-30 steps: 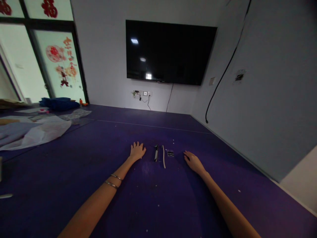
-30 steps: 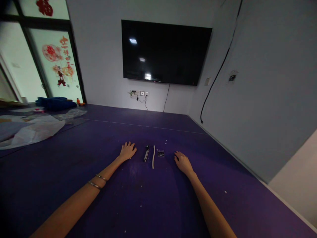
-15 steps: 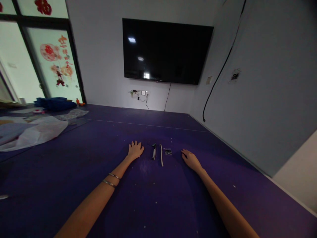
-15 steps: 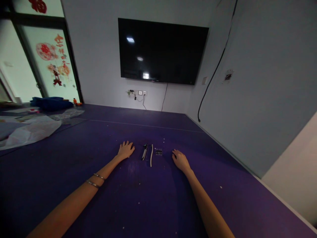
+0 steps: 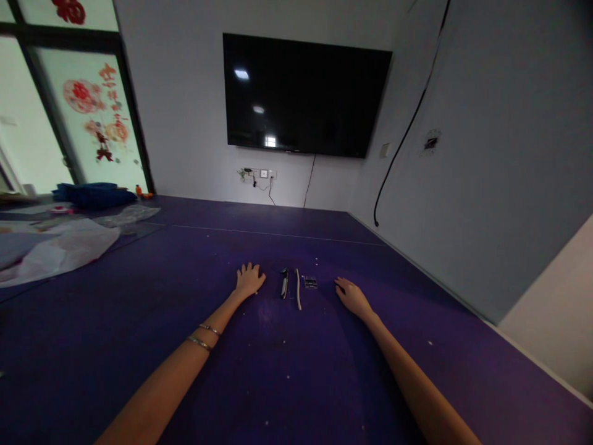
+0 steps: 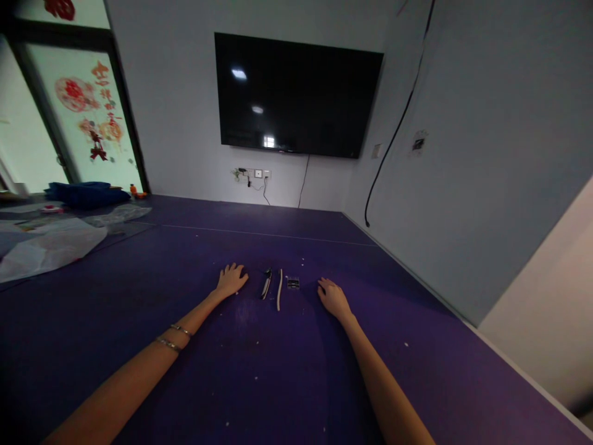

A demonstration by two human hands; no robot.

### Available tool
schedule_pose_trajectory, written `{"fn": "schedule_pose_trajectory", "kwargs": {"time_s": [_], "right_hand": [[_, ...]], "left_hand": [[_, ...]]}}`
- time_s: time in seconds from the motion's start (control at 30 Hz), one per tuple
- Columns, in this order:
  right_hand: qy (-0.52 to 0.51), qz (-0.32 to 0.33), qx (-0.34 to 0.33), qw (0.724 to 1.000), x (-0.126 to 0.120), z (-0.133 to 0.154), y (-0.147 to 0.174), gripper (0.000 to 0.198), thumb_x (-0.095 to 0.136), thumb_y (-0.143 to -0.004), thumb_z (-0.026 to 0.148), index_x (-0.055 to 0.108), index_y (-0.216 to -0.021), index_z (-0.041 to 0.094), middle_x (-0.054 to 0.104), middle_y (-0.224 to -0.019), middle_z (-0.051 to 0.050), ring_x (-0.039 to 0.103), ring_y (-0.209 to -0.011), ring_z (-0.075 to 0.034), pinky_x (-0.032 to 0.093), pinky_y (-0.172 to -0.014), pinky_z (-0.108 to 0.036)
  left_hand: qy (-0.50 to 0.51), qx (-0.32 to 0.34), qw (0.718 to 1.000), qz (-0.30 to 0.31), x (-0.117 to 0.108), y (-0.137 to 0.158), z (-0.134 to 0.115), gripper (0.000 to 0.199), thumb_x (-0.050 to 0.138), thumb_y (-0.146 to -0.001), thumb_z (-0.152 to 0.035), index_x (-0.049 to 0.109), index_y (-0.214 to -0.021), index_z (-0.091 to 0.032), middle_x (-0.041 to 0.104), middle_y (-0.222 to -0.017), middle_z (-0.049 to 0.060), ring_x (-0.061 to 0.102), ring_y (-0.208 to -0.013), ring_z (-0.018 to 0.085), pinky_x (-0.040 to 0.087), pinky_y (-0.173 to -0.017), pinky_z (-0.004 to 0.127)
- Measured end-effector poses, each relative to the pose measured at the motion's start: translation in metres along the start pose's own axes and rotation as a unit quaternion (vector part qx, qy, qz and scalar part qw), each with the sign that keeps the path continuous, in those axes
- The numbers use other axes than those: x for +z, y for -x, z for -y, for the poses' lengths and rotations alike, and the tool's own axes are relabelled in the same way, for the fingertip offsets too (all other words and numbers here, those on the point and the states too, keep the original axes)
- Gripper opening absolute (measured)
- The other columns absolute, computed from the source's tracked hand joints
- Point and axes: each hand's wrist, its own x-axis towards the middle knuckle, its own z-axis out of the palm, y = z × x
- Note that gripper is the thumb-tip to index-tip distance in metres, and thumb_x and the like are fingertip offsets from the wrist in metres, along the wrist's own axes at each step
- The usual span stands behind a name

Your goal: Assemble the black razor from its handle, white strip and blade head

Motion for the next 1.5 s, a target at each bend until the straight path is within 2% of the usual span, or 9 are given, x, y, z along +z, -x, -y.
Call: {"fn": "schedule_pose_trajectory", "kwargs": {"time_s": [0.13, 0.2, 0.33, 0.5, 0.83, 1.1, 1.2, 1.3, 1.5], "right_hand": [[-0.008, 0.000, 0.005, 1.000, 0.000, -0.001, -0.001, 0.040, 0.038, -0.085, 0.025, 0.059, -0.115, 0.011, 0.055, -0.124, -0.012, 0.047, -0.118, -0.021, 0.035, -0.101, -0.034], [-0.011, 0.000, 0.006, 1.000, 0.000, -0.001, -0.001, 0.040, 0.038, -0.084, 0.025, 0.060, -0.115, 0.011, 0.054, -0.124, -0.013, 0.047, -0.118, -0.021, 0.035, -0.101, -0.034], [-0.016, 0.003, 0.010, 1.000, -0.001, 0.000, 0.000, 0.040, 0.038, -0.084, 0.026, 0.059, -0.115, 0.011, 0.054, -0.125, -0.012, 0.046, -0.119, -0.021, 0.035, -0.101, -0.034], [-0.012, 0.006, 0.008, 1.000, -0.003, 0.002, 0.000, 0.041, 0.037, -0.085, 0.026, 0.059, -0.116, 0.010, 0.054, -0.125, -0.013, 0.046, -0.119, -0.021, 0.035, -0.100, -0.034], [-0.011, 0.000, 0.004, 1.000, -0.001, 0.001, 0.000, 0.040, 0.038, -0.084, 0.025, 0.060, -0.114, 0.010, 0.055, -0.123, -0.014, 0.048, -0.117, -0.021, 0.035, -0.100, -0.034], [-0.015, -0.003, 0.007, 1.000, -0.002, 0.001, 0.000, 0.039, 0.039, -0.084, 0.025, 0.060, -0.114, 0.012, 0.056, -0.123, -0.012, 0.049, -0.116, -0.020, 0.035, -0.100, -0.033], [-0.022, -0.001, 0.010, 1.000, -0.004, 0.003, 0.001, 0.038, 0.039, -0.084, 0.025, 0.060, -0.114, 0.013, 0.055, -0.123, -0.012, 0.048, -0.117, -0.021, 0.035, -0.099, -0.034], [-0.023, 0.002, 0.011, 1.000, -0.004, 0.003, 0.001, 0.039, 0.039, -0.084, 0.025, 0.060, -0.114, 0.012, 0.055, -0.123, -0.013, 0.048, -0.117, -0.022, 0.035, -0.100, -0.035], [-0.020, 0.008, 0.015, 1.000, -0.004, 0.002, 0.001, 0.039, 0.040, -0.084, 0.025, 0.060, -0.114, 0.012, 0.055, -0.123, -0.012, 0.047, -0.118, -0.021, 0.035, -0.100, -0.034]], "left_hand": [[0.015, -0.025, 0.998, -0.049, -0.014, 0.001, -0.014, 0.033, 0.043, -0.081, -0.030, 0.056, -0.108, -0.017, 0.050, -0.119, 0.014, 0.043, -0.111, 0.031, 0.034, -0.087, 0.045], [0.020, 0.002, 0.998, -0.067, -0.022, 0.003, -0.028, 0.026, 0.045, -0.080, -0.029, 0.060, -0.098, -0.018, 0.054, -0.110, 0.013, 0.046, -0.107, 0.030, 0.034, -0.086, 0.044], [0.039, 0.046, 0.998, 0.023, -0.031, 0.007, -0.059, 0.028, 0.046, -0.079, -0.037, 0.062, -0.089, -0.016, 0.059, -0.102, 0.014, 0.053, -0.099, 0.029, 0.035, -0.085, 0.043], [0.046, 0.050, 0.995, 0.069, -0.026, 0.009, -0.082, 0.036, 0.052, -0.074, -0.047, 0.063, -0.086, -0.016, 0.063, -0.100, 0.016, 0.058, -0.096, 0.030, 0.039, -0.082, 0.041], [0.062, 0.019, 0.995, 0.077, -0.011, 0.009, -0.090, 0.032, 0.051, -0.078, -0.040, 0.061, -0.095, -0.014, 0.064, -0.102, 0.017, 0.058, -0.100, 0.029, 0.037, -0.087, 0.041], [0.168, -0.023, 0.983, 0.076, -0.009, 0.005, -0.086, 0.020, 0.056, -0.074, -0.031, 0.063, -0.080, -0.013, 0.064, -0.100, 0.017, 0.055, -0.104, 0.030, 0.038, -0.086, 0.038], [0.253, -0.043, 0.963, 0.084, -0.012, 0.000, -0.082, 0.019, 0.057, -0.074, -0.031, 0.061, -0.070, -0.013, 0.066, -0.089, 0.013, 0.058, -0.097, 0.027, 0.041, -0.080, 0.033], [0.363, -0.062, 0.923, 0.111, -0.019, -0.007, -0.078, 0.028, 0.055, -0.077, -0.036, 0.057, -0.062, -0.013, 0.063, -0.070, 0.007, 0.062, -0.082, 0.022, 0.044, -0.070, 0.027], [0.564, -0.117, 0.793, 0.200, -0.037, -0.017, -0.065, 0.023, 0.050, -0.083, -0.028, 0.052, -0.066, -0.011, 0.059, -0.060, 0.004, 0.062, -0.060, 0.014, 0.050, -0.060, 0.025]]}}
